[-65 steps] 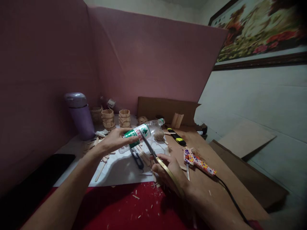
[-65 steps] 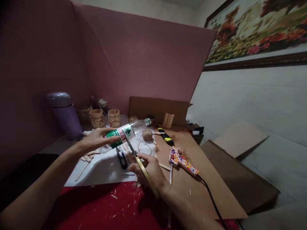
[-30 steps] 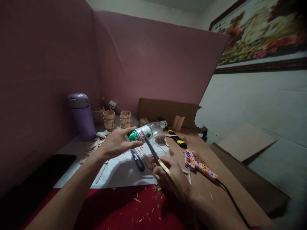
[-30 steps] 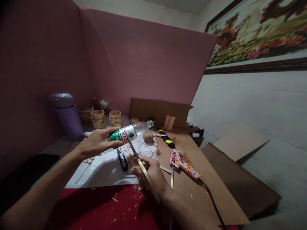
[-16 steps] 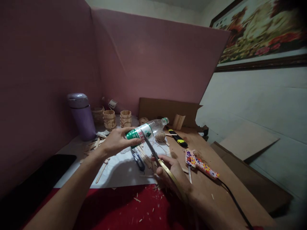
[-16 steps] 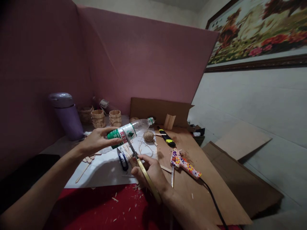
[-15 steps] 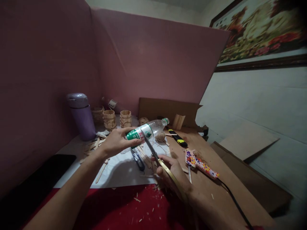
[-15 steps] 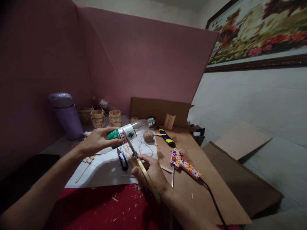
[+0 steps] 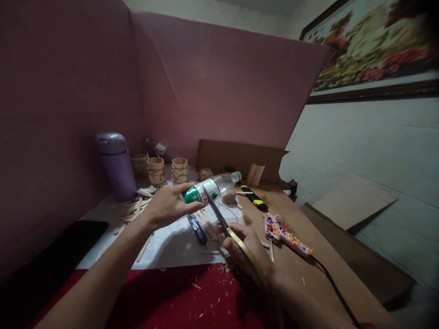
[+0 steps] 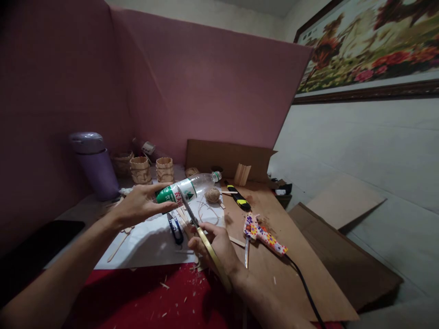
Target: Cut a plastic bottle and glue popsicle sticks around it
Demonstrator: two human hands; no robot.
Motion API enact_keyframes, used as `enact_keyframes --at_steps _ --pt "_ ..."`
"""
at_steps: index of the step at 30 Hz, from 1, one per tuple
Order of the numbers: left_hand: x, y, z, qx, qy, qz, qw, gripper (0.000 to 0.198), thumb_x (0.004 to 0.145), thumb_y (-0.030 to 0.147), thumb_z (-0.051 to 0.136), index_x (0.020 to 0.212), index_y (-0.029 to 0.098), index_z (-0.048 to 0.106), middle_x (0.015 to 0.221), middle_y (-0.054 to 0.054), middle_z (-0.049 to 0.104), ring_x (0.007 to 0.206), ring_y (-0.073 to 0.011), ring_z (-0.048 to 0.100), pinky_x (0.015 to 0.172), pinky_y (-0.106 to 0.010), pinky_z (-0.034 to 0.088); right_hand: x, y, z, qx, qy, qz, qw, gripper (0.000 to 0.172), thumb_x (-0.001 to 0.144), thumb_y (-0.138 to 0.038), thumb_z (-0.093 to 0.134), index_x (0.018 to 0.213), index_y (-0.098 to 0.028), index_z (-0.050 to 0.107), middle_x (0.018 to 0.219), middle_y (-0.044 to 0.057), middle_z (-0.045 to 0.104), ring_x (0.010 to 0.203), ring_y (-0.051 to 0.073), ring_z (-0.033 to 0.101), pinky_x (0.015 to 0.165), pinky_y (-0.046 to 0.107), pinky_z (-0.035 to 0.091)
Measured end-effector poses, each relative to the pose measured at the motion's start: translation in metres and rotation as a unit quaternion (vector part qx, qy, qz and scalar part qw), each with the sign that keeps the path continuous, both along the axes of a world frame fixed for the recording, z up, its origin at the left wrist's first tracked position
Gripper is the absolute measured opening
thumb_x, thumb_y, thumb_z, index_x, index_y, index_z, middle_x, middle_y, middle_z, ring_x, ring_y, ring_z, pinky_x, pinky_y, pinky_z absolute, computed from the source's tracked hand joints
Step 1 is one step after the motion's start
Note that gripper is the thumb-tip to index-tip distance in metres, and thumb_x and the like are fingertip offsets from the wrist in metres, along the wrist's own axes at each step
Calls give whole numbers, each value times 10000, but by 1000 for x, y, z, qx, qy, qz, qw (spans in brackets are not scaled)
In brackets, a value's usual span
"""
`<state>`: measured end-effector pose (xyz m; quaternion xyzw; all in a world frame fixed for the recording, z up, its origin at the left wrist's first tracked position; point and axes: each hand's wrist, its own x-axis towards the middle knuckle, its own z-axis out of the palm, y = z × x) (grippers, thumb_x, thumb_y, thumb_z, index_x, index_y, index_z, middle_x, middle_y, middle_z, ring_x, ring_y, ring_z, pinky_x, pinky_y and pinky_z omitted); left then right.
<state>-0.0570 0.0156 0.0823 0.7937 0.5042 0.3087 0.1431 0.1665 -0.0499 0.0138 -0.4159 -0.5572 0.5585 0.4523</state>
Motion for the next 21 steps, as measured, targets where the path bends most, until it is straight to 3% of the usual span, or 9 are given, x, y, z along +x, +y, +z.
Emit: enact_keyframes --at_steps 12,17,21 --pt "-1 2 0 6 41 23 999 692 723 717 641 1218 237 695 976 -82 756 847 -259 687 716 -327 489 -3 -1 -2 -63 26 -20 997 571 535 -543 885 863 -155 626 518 -88 443 400 51 318 368 197 262" --pt "-4 1 2 -6 -42 24 999 807 701 698 672 1335 201 616 1330 -133 644 1196 -324 600 954 -411 468 0 3 2 -36 -3 -18 999 637 485 -529 906 913 -130 654 525 -74 474 418 55 346 399 204 268" --pt "-8 1 6 -43 -81 26 995 748 701 678 689 1270 193 665 1289 -123 671 1187 -327 599 974 -431 458 2 4 1 2 -31 -12 999 584 507 -515 899 883 -125 681 557 -50 510 462 74 392 427 211 307"
